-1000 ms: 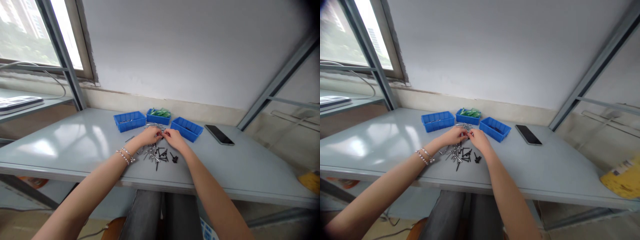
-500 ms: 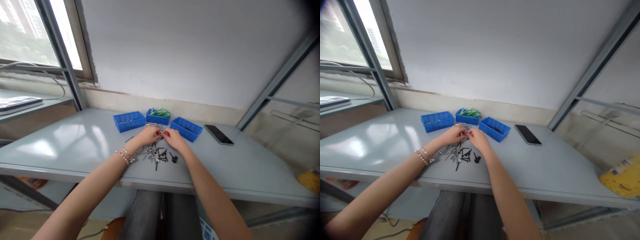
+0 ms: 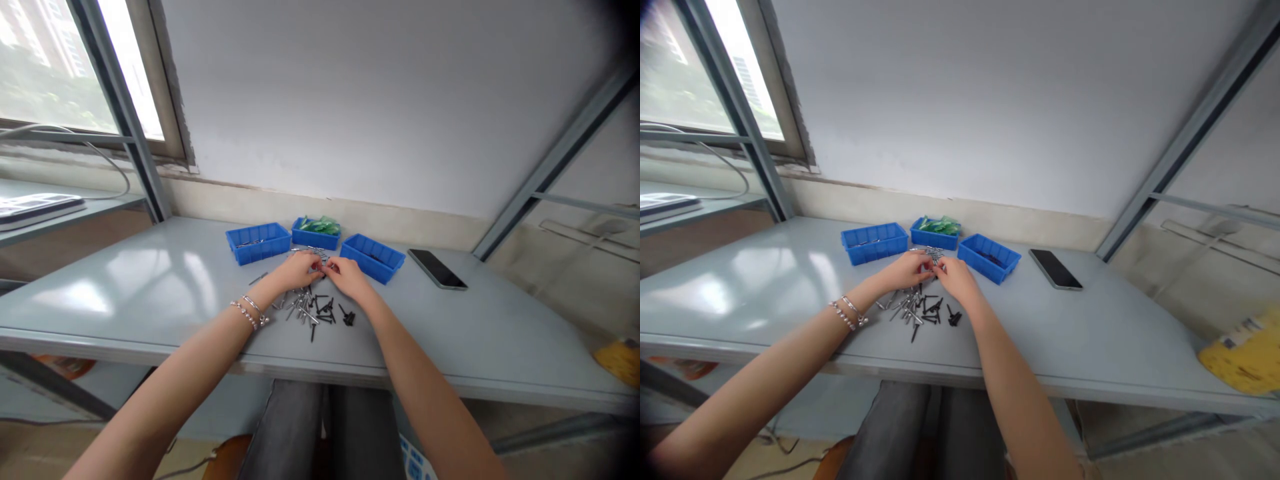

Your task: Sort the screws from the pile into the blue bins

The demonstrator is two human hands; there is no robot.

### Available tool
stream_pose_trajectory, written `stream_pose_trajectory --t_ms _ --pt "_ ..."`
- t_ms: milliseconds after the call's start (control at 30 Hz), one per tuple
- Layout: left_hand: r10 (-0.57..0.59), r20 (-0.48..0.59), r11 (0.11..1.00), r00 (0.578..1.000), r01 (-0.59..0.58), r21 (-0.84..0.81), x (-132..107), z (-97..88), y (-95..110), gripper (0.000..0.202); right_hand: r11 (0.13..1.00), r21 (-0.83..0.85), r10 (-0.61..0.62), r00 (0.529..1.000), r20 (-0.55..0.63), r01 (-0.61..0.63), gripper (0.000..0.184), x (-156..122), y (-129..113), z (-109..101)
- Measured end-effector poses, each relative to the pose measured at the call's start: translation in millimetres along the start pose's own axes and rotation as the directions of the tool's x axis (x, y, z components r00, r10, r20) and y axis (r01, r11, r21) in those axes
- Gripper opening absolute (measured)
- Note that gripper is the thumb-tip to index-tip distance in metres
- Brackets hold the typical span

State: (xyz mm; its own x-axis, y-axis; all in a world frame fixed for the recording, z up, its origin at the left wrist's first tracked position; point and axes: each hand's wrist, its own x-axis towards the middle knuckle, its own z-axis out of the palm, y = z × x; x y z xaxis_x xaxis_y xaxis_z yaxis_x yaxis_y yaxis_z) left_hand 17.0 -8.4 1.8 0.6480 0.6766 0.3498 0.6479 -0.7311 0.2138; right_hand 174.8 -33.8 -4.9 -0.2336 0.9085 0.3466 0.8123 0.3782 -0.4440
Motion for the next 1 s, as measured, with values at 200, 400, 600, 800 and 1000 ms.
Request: stream_pose_trajectory --t_ms 200,400,600,800,1000 --pt "0.032 0.017 0.999 0.999 -0.032 -0.016 0.0 1.0 -0.6 0.020 1.000 -0.009 0.011 1.000 0.006 -0.011 0.017 -0.2 0.2 0.3" --pt "0.025 0.026 1.000 0.999 -0.025 -0.010 -0.1 3.0 -2.7 0.022 1.000 -0.006 0.008 1.000 0.007 -0.008 0.017 -0.5 -1.0 -0.7" --pt "0.021 0.032 1.000 0.999 -0.022 0.015 0.6 3.9 -3.4 0.018 1.000 0.013 0.004 1.000 0.012 -0.004 0.017 -1.3 -3.6 -2.2" --pt "0.024 0.033 1.000 0.999 -0.025 0.012 1.0 4.3 -3.7 0.017 1.000 0.014 -0.002 1.000 0.017 0.002 0.017 -1.6 -4.2 -2.5" --pt "0.018 0.024 1.000 1.000 -0.018 0.011 1.1 4.1 -3.6 0.016 1.000 0.022 -0.002 1.000 0.028 0.001 0.017 -2.5 -5.6 -3.5"
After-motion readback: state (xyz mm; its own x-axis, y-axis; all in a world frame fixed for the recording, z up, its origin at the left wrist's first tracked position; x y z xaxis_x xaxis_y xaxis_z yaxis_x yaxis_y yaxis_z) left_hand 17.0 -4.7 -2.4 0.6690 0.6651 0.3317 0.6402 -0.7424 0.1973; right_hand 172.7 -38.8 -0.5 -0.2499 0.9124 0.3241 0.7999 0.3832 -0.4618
